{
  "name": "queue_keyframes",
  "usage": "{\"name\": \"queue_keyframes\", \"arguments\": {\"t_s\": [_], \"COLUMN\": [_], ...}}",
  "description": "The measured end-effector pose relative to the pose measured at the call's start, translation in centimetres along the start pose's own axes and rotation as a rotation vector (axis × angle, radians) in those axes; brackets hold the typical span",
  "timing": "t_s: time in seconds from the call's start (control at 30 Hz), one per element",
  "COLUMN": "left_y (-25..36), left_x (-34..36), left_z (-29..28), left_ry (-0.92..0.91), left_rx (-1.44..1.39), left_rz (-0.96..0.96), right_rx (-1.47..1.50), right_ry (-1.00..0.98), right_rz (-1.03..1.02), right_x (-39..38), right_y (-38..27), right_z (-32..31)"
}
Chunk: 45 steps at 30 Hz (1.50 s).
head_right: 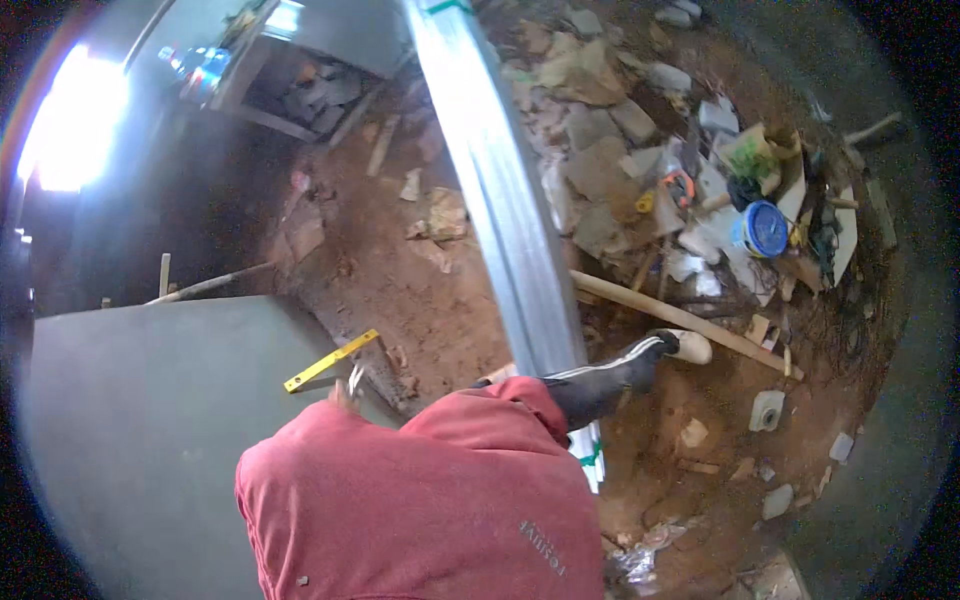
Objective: The person picks up a metal stud, cuts into its sides using shears, and bends it by hand. They then hold the stud against a wall while another person works on it, before returning to a bucket to retrieve a hammer and nails.
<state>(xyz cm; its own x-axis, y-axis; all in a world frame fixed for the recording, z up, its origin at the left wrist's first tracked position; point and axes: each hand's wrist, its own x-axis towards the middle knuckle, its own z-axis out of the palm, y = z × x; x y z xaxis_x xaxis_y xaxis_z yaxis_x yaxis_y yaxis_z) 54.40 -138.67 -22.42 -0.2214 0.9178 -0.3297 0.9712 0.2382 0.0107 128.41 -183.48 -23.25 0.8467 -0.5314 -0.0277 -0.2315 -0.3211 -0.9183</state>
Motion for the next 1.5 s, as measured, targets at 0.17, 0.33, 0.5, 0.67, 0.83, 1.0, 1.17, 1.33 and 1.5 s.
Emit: {"name": "queue_keyframes", "arguments": {"t_s": [0.17,0.33,0.5,0.67,0.83,1.0,1.17,1.33,1.5], "left_y": [-9.2,-1.9,-1.8,-9.4,-26.5,-33.8,-29.1,-25.2,-19.5], "left_x": [-1.5,6.4,12.3,17.5,19.1,16.6,22.7,27.9,35.7], "left_z": [4.2,4.8,-3.7,-1.4,10.0,5.3,-6.2,-5.6,-7.4], "left_ry": [-0.155,-0.185,-0.134,-0.013,-0.300,0.013,-0.053,0.162,0.407], "left_rx": [-0.269,-0.663,-0.870,-0.956,-0.759,-0.900,-1.157,-1.411,-1.582], "left_rz": [-0.309,-0.148,-0.057,-0.294,-0.667,-1.132,-1.335,-1.259,-1.681], "right_rx": [0.079,0.178,0.240,0.130,0.257,0.385,0.486,0.568,0.648], "right_ry": [-0.045,-0.271,-0.583,-1.035,-1.724,-2.151,-2.374,-2.667,-2.911], "right_rz": [-0.124,-0.227,-0.331,-0.530,-0.499,-0.452,-0.480,-0.512,-0.409], "right_x": [-9.9,-18.4,-31.2,-46.3,-88.6,-129.4,-151.8,-169.0,-182.8], "right_y": [-6.7,-15.5,-23.0,-26.4,-35.2,-40.6,-45.9,-49.3,-50.6], "right_z": [-0.3,8.7,18.6,29.6,45.6,48.1,44.3,39.5,33.5]}}
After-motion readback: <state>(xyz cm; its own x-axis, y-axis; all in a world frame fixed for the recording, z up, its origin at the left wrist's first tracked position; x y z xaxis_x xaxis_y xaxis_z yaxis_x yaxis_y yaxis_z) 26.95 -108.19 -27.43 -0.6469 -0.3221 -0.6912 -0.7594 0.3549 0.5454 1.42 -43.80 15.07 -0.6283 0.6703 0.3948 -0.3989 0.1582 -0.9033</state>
